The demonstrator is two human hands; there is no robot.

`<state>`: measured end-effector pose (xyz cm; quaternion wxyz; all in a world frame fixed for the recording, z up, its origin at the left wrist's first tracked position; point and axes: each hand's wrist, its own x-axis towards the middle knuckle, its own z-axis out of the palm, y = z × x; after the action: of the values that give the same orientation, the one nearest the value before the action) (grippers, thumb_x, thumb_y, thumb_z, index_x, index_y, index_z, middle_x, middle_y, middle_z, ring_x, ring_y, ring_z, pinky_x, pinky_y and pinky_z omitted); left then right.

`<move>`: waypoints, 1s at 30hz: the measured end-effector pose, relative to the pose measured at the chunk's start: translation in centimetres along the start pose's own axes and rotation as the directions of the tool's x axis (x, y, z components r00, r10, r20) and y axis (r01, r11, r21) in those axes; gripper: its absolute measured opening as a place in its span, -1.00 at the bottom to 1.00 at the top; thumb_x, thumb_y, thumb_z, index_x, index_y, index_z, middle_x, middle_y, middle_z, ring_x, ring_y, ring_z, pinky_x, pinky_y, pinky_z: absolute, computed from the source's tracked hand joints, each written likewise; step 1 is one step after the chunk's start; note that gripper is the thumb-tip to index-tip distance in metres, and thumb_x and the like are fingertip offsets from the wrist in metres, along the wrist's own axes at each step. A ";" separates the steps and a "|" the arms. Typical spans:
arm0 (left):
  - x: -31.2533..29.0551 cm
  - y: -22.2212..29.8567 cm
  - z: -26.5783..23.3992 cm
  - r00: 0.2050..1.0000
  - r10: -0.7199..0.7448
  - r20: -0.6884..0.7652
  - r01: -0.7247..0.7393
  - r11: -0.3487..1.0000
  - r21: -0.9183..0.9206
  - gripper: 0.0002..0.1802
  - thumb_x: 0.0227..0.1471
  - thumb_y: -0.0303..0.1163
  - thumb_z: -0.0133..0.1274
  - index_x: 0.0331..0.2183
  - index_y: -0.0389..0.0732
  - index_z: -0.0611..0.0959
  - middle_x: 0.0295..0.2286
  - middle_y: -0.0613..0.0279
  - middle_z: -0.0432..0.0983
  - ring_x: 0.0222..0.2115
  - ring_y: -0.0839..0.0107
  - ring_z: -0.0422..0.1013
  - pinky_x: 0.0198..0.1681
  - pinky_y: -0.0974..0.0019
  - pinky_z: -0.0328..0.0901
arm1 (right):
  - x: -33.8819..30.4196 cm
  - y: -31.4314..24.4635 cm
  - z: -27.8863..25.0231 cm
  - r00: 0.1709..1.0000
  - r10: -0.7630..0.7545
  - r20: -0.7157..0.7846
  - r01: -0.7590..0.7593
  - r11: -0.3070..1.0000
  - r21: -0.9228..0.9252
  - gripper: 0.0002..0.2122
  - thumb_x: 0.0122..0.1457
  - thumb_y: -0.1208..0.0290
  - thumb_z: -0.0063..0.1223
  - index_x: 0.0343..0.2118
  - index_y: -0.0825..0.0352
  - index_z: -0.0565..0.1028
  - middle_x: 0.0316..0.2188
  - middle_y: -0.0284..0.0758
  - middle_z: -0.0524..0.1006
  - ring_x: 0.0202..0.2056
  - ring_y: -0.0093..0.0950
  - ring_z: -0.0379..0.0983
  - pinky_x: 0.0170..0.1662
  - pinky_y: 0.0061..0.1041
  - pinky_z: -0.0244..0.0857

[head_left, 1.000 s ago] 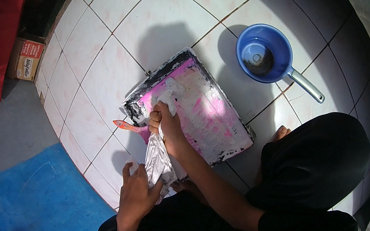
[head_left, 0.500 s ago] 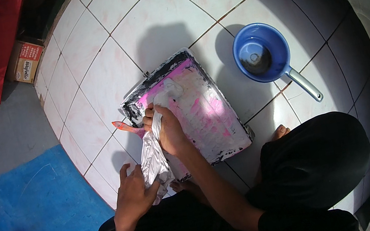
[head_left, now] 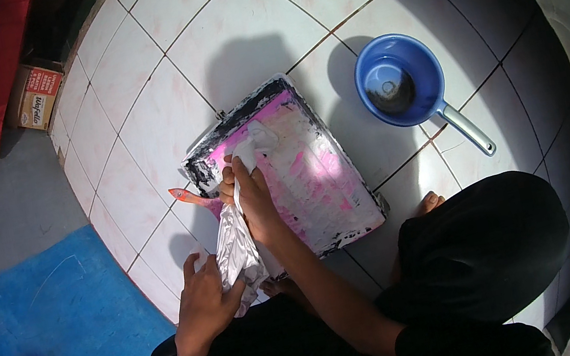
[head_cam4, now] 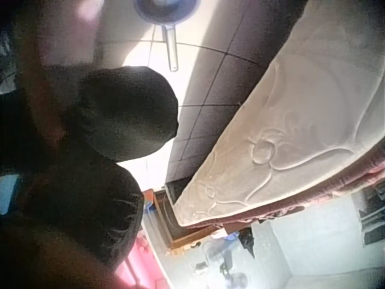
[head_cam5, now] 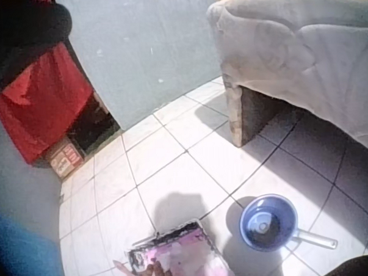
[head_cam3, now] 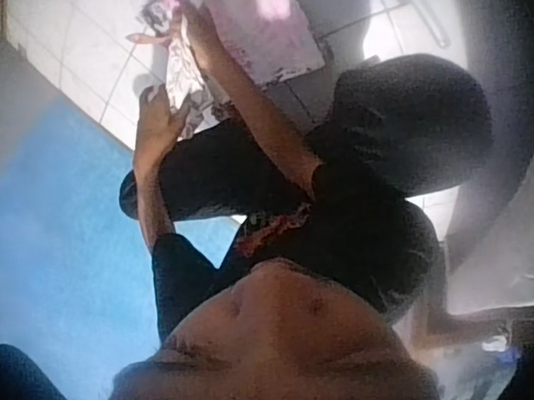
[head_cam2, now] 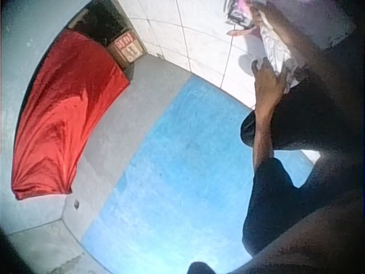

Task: The person cleans a paint roller by squeezing it with a white cloth over a paint tray, then pours liquid from a blue cup into the tray and uses a brush to stir and mix the remaining pink and white paint.

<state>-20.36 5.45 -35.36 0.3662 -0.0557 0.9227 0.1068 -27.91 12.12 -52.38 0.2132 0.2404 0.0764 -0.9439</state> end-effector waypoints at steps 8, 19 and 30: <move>0.0 0.0 -0.1 1.000 0.001 -0.008 -0.001 1.000 0.005 -0.34 -0.03 -0.22 0.05 -0.05 -0.61 0.36 -0.18 -0.40 0.39 0.06 -0.28 0.16 0.13 -0.04 0.10 | 1.2 0.4 -0.4 0.999 -0.024 -0.037 0.022 0.999 -0.050 -0.75 0.35 0.18 -0.19 -0.46 0.15 0.24 -0.67 -0.61 0.13 -0.69 -0.76 -0.03 -0.61 -0.66 -0.10; 0.1 -0.5 0.1 1.000 0.005 -0.005 -0.005 1.000 0.011 -0.33 -0.03 -0.20 0.05 -0.06 -0.61 0.36 -0.21 -0.35 0.40 0.06 -0.25 0.15 0.11 -0.03 0.11 | 1.3 0.1 0.1 0.998 -0.012 -0.070 0.013 1.000 0.013 -0.79 0.33 0.20 -0.15 -0.41 0.16 0.28 -0.66 -0.60 0.11 -0.69 -0.74 -0.07 -0.61 -0.65 -0.13; 0.0 -0.1 0.2 0.987 0.088 -0.138 -0.086 0.996 0.018 -0.34 -0.03 -0.24 0.04 -0.14 -0.76 0.40 -0.54 -0.27 0.48 -0.24 -0.03 0.47 0.27 0.01 -0.08 | -0.2 -0.8 0.4 0.988 0.049 0.145 -0.099 0.926 0.365 -0.60 0.33 0.07 -0.23 0.12 0.17 0.26 -0.32 -0.42 0.25 -0.46 -0.63 0.11 -0.32 -0.55 0.19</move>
<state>-20.20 5.43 -35.48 0.2967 -0.0205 0.9480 0.1132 -28.25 12.79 -51.90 0.2040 0.2157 -0.1271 -0.9464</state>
